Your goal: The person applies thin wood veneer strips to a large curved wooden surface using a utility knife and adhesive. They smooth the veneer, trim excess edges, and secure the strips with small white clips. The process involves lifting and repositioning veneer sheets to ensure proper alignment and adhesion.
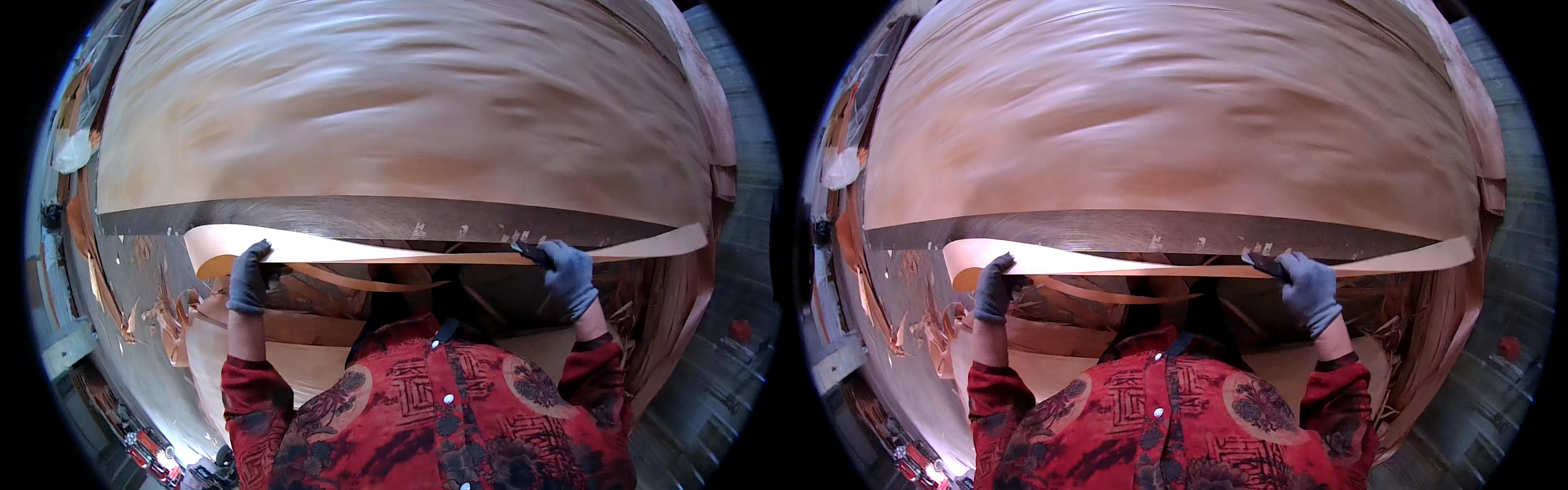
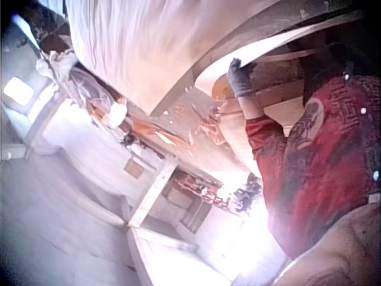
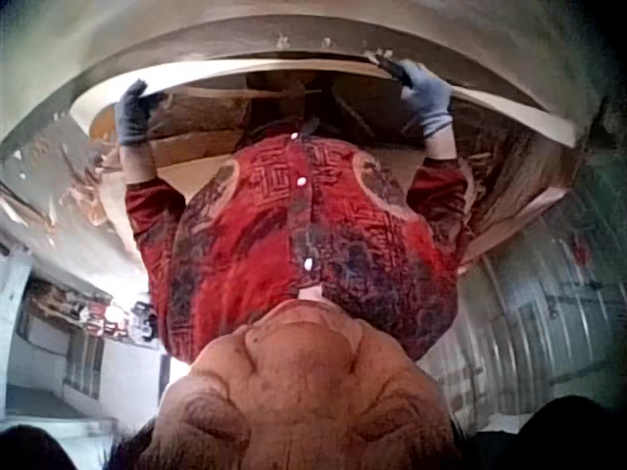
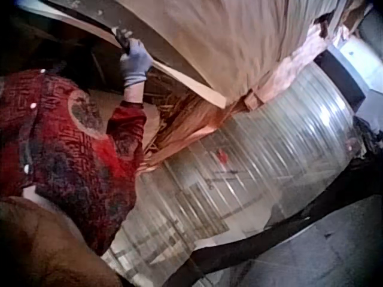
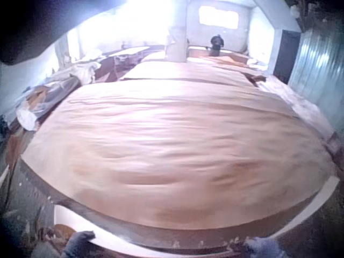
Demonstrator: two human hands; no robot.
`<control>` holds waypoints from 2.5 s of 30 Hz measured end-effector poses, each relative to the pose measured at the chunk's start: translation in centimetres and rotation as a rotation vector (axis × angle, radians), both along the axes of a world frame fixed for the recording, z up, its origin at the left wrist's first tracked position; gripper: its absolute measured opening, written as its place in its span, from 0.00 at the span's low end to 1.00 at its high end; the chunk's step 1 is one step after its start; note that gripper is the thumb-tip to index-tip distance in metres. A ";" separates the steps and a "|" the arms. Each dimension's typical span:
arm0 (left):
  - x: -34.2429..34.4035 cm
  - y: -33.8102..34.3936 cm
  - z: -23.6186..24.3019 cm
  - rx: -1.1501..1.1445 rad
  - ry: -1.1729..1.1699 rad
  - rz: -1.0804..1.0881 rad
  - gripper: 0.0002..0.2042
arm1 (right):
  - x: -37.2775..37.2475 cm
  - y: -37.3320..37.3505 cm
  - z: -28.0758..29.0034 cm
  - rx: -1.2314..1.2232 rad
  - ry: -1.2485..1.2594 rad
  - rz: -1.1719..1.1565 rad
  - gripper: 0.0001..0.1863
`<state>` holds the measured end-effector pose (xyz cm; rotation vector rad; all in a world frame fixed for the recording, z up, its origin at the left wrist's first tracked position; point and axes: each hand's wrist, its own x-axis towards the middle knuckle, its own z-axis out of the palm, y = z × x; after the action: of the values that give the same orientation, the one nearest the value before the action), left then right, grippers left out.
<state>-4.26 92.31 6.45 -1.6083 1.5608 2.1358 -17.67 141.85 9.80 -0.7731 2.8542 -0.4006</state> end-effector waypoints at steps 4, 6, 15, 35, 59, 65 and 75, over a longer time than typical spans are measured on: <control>-0.4 -4.0 -1.4 -0.093 0.077 -0.128 0.11 | -4.0 -1.5 -0.8 0.171 -0.149 -0.020 0.08; -2.3 -6.6 -3.0 0.036 0.032 -0.119 0.16 | -6.1 -3.1 -2.1 0.273 -0.239 -0.112 0.11; -7.4 -2.2 0.3 -0.178 -0.042 -0.135 0.31 | -6.2 -3.9 -3.9 0.258 -0.192 -0.250 0.11; -13.0 11.7 -1.1 -1.131 0.173 -1.451 0.25 | -5.3 -3.9 -3.7 -0.071 0.077 -0.416 0.19; -12.6 14.6 1.0 -1.647 0.074 -1.338 0.57 | -4.7 -6.2 -9.3 0.025 0.284 -0.433 0.39; -10.3 15.2 2.2 -1.511 0.185 -1.186 0.64 | -4.0 -4.2 -9.2 -0.097 0.330 -0.291 0.43; -9.4 23.3 3.7 -1.580 0.519 -0.983 0.54 | -4.7 -2.1 -7.9 -0.130 0.181 -0.232 0.49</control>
<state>-13.68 115.62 10.15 0.1842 3.4113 0.5549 -22.41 139.75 1.88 -0.5221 3.1270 -0.5793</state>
